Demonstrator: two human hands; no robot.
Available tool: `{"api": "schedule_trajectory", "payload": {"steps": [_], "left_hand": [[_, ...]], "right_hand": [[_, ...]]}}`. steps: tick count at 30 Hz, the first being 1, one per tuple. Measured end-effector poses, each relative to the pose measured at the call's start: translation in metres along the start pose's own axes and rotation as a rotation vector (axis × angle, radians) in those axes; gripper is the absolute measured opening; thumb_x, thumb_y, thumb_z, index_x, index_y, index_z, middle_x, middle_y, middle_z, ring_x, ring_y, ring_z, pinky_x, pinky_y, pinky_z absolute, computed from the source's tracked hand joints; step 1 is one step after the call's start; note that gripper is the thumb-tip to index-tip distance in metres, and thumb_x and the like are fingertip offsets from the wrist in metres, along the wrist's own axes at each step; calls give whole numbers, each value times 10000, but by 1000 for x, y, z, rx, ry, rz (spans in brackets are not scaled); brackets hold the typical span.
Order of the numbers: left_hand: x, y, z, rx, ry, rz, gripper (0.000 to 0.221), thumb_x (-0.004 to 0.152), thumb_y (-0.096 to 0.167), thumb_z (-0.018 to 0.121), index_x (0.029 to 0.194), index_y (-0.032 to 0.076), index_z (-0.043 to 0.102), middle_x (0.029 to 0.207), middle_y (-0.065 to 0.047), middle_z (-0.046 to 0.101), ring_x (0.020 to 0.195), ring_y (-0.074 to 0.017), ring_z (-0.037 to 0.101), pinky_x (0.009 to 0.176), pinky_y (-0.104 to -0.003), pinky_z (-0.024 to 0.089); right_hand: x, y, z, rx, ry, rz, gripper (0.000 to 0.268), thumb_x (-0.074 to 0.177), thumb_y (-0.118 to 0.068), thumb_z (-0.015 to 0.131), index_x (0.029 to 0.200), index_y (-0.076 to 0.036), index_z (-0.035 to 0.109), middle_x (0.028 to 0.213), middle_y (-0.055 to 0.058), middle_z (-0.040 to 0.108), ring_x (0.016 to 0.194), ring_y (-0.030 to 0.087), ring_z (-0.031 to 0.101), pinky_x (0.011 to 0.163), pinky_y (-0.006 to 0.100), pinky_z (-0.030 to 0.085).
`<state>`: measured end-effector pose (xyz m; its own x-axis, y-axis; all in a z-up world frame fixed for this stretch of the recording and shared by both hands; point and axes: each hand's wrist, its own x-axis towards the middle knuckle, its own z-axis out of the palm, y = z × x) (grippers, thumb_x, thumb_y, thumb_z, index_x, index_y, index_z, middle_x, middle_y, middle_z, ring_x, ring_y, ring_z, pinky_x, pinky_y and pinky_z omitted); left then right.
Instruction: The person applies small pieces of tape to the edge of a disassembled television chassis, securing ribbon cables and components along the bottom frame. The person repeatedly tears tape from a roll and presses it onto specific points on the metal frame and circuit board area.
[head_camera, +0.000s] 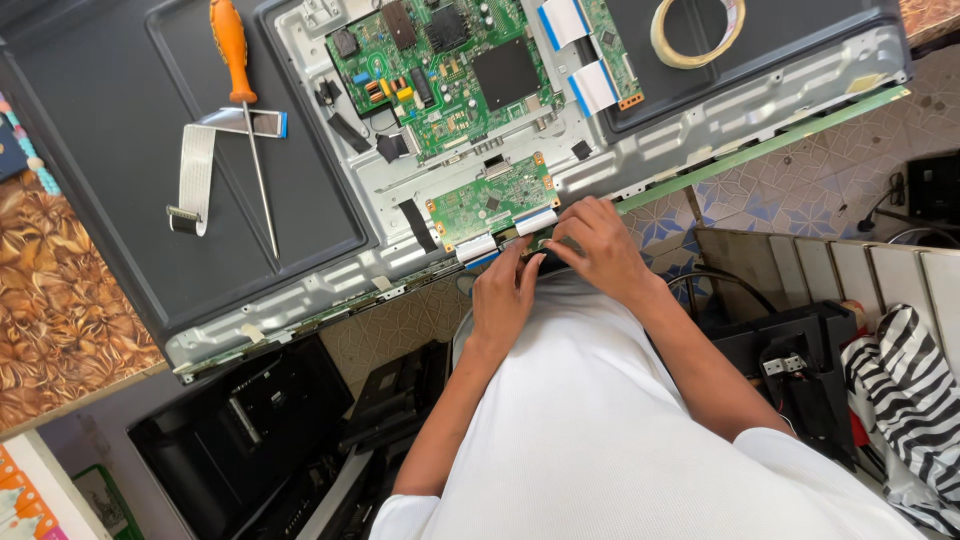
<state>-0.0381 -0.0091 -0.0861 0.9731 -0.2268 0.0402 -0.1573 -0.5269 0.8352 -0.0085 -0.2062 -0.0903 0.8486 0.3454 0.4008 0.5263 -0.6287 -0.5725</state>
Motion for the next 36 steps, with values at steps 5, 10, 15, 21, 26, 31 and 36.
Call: {"api": "schedule_trajectory", "payload": {"steps": [5, 10, 15, 21, 26, 31, 36], "left_hand": [[6, 0, 3, -9, 36, -11, 195, 1067, 180, 593, 1214, 92, 688, 668, -60, 643, 559, -227, 638, 482, -344, 508], [6, 0, 4, 18, 70, 17, 170, 1064, 141, 579, 1178, 106, 701, 721, -65, 672, 576, -245, 666, 478, -362, 520], [3, -16, 16, 223, 176, 121, 134, 1050, 207, 608, 1114, 207, 726, 750, 14, 660, 582, -250, 672, 471, -354, 524], [4, -24, 23, 363, 236, 176, 139, 1034, 203, 620, 1095, 229, 743, 670, 34, 555, 525, -223, 619, 434, -337, 490], [3, -18, 20, 366, 258, 177, 139, 1031, 189, 616, 1082, 212, 744, 662, 32, 552, 503, -225, 609, 428, -323, 483], [4, -20, 22, 373, 270, 184, 127, 1026, 183, 621, 1063, 202, 742, 660, 32, 553, 488, -223, 603, 420, -321, 478], [2, -24, 25, 384, 288, 181, 141, 1023, 190, 621, 1095, 225, 738, 657, 27, 529, 495, -239, 602, 428, -334, 482]], "right_hand": [[2, -3, -3, 33, -8, -4, 149, 915, -112, 796, 939, -98, 649, 892, 52, 577, 831, 274, 600, 742, 388, 454], [5, -5, -7, 57, 9, -11, 118, 927, -79, 779, 965, -87, 667, 888, 47, 581, 818, 262, 599, 750, 373, 462], [3, -2, -7, 23, 27, -2, 66, 972, -60, 727, 987, -96, 675, 874, 23, 552, 794, 240, 566, 725, 367, 439], [0, 4, -2, -8, 46, -10, 51, 976, -79, 728, 973, -107, 685, 873, 17, 568, 805, 236, 569, 732, 366, 435], [-1, 5, 0, 8, 44, -10, 61, 983, -50, 713, 985, -105, 689, 880, 16, 559, 807, 226, 547, 735, 365, 426], [5, -1, -3, 18, 62, -25, 69, 1011, -6, 675, 988, -71, 678, 892, 45, 558, 810, 241, 544, 731, 374, 420], [0, 4, 3, 5, 70, -21, 81, 982, -18, 708, 964, -94, 686, 892, 26, 562, 819, 228, 555, 739, 372, 419]]}}
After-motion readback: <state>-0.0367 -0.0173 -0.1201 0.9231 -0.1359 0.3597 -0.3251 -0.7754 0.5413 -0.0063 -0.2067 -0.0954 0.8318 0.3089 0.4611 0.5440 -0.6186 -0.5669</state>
